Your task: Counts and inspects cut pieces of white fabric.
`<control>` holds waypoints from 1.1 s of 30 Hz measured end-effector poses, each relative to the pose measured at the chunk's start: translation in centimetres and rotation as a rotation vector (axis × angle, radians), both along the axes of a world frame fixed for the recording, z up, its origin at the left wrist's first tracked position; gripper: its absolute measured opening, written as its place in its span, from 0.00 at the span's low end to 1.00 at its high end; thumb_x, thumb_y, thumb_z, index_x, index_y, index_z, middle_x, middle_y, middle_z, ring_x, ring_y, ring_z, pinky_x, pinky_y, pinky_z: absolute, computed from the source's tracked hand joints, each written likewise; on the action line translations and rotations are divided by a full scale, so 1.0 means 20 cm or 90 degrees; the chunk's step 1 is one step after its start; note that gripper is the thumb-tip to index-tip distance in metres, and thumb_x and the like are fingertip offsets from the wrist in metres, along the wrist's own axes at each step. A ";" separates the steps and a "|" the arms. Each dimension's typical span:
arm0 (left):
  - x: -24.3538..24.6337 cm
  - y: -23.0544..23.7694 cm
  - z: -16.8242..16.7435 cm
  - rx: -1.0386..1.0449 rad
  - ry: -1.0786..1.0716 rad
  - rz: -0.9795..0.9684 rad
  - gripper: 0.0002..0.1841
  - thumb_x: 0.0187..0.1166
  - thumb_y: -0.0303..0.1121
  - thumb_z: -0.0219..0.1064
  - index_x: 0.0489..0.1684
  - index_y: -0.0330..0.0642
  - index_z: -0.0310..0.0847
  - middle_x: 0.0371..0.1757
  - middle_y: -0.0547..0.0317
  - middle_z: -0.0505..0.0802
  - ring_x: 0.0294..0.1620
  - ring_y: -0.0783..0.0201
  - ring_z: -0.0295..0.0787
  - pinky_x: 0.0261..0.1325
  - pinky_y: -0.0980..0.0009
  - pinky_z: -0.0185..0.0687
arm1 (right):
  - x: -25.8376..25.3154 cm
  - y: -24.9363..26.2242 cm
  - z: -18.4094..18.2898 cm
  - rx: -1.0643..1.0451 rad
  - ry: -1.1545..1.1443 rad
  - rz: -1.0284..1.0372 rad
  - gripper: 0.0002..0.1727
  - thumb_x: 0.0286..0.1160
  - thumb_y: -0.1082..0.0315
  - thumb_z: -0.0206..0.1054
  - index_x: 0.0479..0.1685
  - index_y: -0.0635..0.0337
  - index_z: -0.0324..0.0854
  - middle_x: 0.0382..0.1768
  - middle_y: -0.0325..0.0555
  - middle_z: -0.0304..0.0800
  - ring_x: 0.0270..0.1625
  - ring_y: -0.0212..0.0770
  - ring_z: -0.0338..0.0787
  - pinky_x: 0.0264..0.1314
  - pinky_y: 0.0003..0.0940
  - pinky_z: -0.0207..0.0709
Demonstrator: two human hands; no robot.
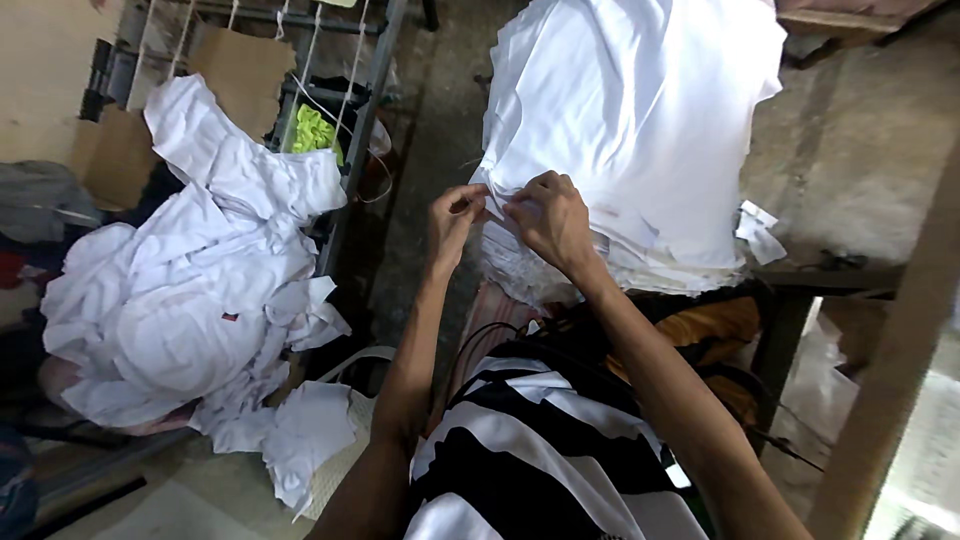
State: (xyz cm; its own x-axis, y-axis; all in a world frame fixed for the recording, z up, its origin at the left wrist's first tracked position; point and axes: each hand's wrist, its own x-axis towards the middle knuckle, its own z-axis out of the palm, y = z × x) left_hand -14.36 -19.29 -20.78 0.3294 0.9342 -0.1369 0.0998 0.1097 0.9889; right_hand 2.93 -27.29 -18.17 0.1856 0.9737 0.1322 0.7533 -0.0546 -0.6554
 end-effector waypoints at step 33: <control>-0.11 0.16 -0.05 0.627 0.322 -0.403 0.08 0.83 0.34 0.68 0.49 0.42 0.91 0.55 0.49 0.91 0.61 0.54 0.89 0.67 0.61 0.84 | 0.20 0.14 0.08 0.032 0.098 0.071 0.08 0.76 0.76 0.65 0.50 0.64 0.81 0.40 0.53 0.90 0.43 0.49 0.92 0.49 0.50 0.85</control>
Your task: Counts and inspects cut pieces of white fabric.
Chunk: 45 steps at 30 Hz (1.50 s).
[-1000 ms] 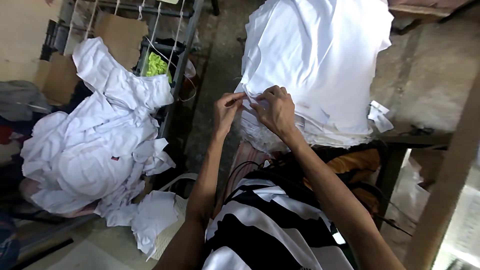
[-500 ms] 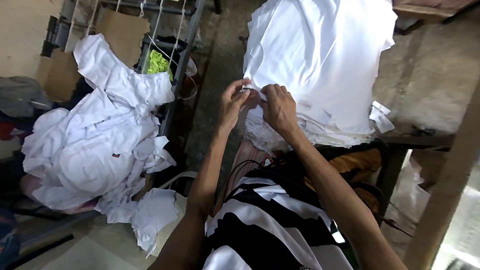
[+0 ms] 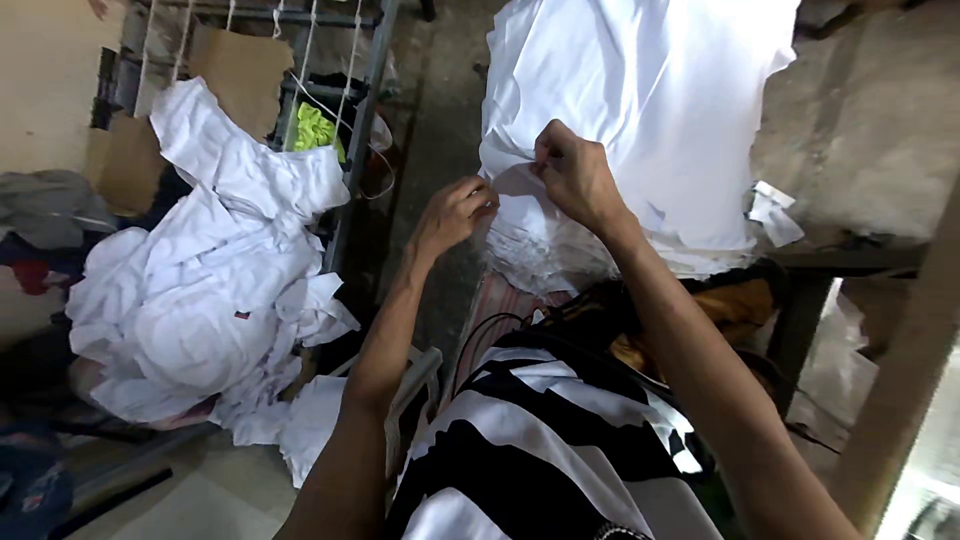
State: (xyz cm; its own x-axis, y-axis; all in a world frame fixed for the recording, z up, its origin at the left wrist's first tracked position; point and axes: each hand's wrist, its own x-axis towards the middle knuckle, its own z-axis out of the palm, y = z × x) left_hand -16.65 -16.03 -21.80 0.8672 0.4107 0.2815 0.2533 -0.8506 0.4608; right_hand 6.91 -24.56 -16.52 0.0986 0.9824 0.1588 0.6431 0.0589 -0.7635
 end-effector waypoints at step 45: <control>-0.04 -0.16 0.01 -0.555 0.066 0.430 0.19 0.87 0.42 0.64 0.59 0.33 0.83 0.49 0.47 0.92 0.47 0.59 0.91 0.58 0.58 0.88 | -0.08 -0.01 -0.05 -0.030 -0.138 -0.042 0.18 0.86 0.56 0.62 0.43 0.60 0.92 0.56 0.55 0.91 0.61 0.56 0.89 0.60 0.55 0.82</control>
